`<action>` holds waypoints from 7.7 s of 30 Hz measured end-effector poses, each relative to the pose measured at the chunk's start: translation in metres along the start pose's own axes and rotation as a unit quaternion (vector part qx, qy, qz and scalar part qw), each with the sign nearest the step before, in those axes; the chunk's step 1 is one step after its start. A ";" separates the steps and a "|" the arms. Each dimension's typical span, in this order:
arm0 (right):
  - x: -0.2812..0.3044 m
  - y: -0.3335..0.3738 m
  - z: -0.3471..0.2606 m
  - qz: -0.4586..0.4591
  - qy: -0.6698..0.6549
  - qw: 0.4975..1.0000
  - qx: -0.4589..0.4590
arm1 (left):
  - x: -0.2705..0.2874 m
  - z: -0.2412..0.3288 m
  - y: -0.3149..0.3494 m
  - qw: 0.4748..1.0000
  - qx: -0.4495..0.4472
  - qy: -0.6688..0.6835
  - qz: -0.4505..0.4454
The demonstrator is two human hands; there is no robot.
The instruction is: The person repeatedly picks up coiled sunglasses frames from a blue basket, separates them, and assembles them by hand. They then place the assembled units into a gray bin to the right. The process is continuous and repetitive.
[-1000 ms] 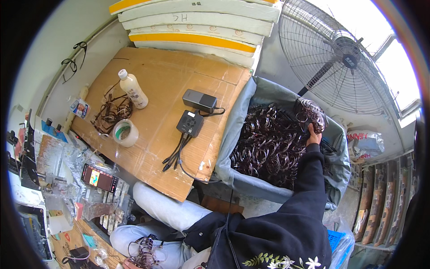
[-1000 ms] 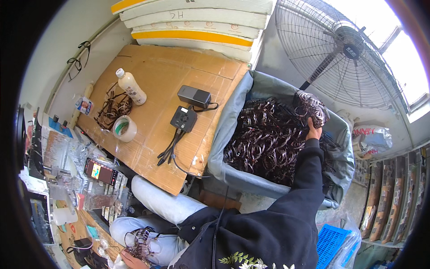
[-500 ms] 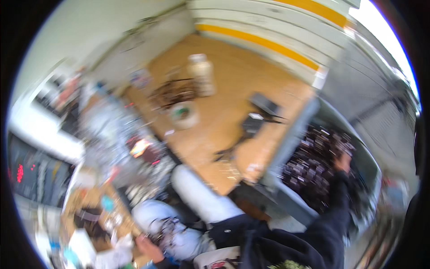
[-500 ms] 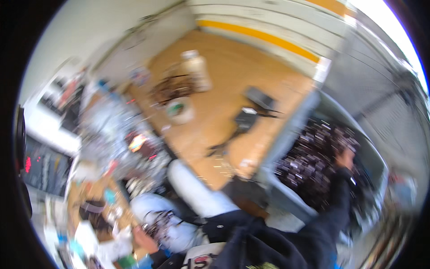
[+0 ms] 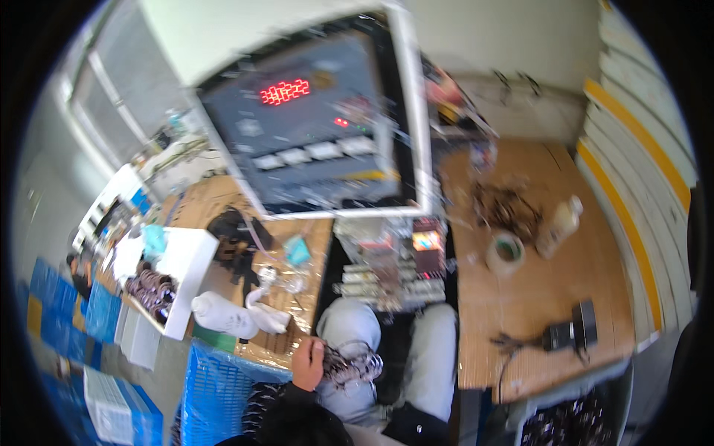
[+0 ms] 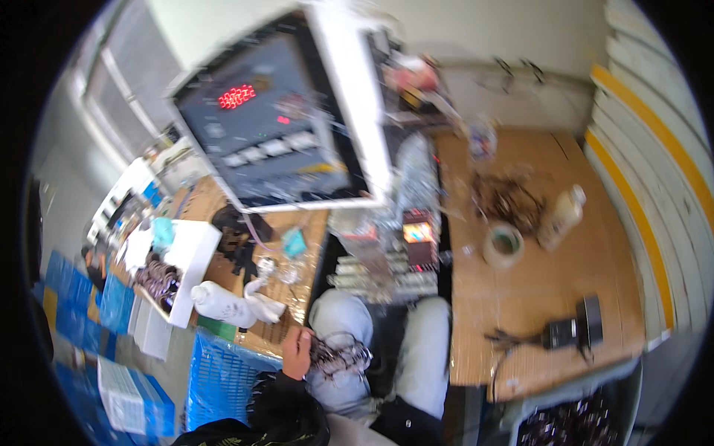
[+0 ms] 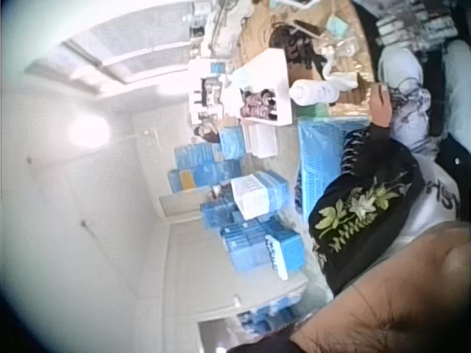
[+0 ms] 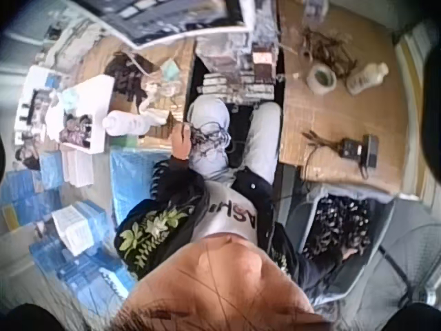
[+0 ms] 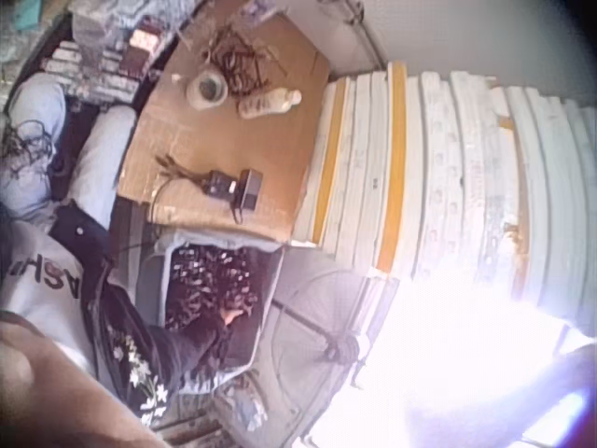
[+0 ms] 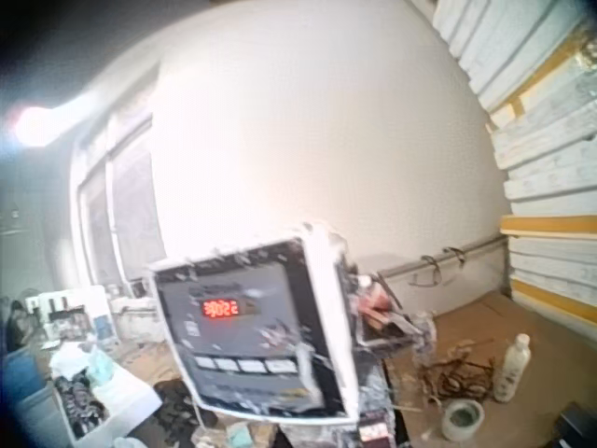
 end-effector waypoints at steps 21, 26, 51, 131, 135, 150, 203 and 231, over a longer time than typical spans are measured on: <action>0.008 -0.009 -0.005 -0.058 0.035 0.998 0.016 | -0.002 -0.014 0.008 1.000 -0.003 0.010 0.002; 0.018 -0.004 0.047 -0.076 -0.011 0.997 -0.007 | 0.001 -0.010 0.007 1.000 -0.003 0.024 -0.001; 0.106 0.068 0.039 0.188 -0.565 0.787 0.161 | -0.086 0.009 -0.016 0.988 -0.128 -0.073 -0.053; 0.041 0.378 -0.442 -0.129 -0.549 0.636 0.526 | -0.013 0.029 0.030 0.891 0.094 0.351 -0.274; -0.009 0.364 -0.448 -0.437 -0.544 0.575 0.427 | -0.005 0.035 0.024 0.815 0.065 0.520 -0.248; -0.028 0.390 -0.497 -0.804 -0.521 0.242 0.153 | 0.007 0.068 -0.005 0.791 0.164 0.565 -0.167; -0.072 0.383 -0.474 -0.363 0.001 0.648 0.669 | 0.011 0.033 -0.021 0.996 -0.048 -0.043 -0.059; -0.018 0.402 -0.559 -0.207 -0.203 0.565 0.773 | 0.003 0.019 -0.035 0.973 -0.051 0.194 -0.117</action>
Point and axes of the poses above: each hand's wrist, its own y-axis away from the middle knuckle, its own x-axis out of the back of the hand, z = x × y, the point moved 2 cm from there along -y, towards the middle knuckle, and after that the axes turned 9 degrees about -z, right-handed, at the moved point
